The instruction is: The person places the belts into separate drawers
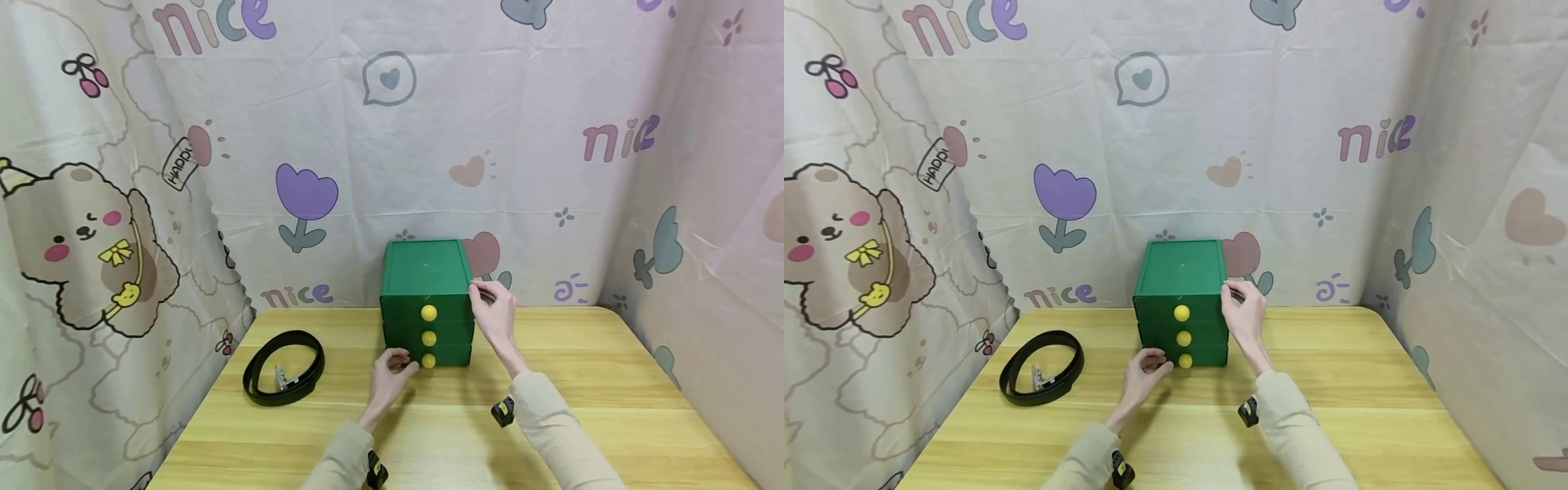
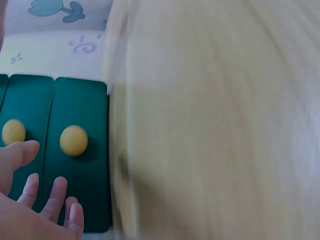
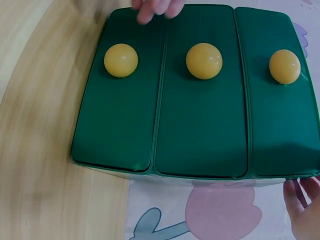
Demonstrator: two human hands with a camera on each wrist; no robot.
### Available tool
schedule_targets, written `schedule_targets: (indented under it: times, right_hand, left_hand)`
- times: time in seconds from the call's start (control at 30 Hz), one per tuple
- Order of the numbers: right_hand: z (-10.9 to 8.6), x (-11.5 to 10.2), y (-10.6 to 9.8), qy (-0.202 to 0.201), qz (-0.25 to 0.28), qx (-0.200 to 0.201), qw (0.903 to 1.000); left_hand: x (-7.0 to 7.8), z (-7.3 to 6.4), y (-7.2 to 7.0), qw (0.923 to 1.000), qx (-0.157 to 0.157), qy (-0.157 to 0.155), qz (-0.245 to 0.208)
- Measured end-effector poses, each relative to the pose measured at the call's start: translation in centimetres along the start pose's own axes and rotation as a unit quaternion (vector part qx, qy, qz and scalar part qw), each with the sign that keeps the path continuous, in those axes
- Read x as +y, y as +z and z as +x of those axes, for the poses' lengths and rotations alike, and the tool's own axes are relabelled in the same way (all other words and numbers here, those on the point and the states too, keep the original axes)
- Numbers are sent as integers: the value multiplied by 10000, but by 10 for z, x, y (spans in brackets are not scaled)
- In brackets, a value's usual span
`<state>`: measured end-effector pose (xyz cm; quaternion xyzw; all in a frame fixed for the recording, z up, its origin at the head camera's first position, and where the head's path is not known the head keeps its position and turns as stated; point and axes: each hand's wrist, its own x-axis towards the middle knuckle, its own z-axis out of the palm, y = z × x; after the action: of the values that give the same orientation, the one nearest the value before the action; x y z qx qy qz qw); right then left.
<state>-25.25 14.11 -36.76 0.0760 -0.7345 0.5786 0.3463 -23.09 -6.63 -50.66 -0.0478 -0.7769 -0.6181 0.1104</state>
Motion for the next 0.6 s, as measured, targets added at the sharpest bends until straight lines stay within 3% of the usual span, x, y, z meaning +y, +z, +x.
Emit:
schedule_targets:
  times: [0.17,0.37,0.6]
  right_hand:
    - [0,-2,0,-2,2,-47,10000]
    - [-1,-3,0,22,-20,-29,10000]
    - [0,-2,1,64,-55,-5,10000]
  left_hand:
    - [-3,-4,10,9986,-483,-68,-187]
    - [-9,-2,17,9969,-703,91,-342]
    - [-17,-2,20,9940,-791,648,-386]
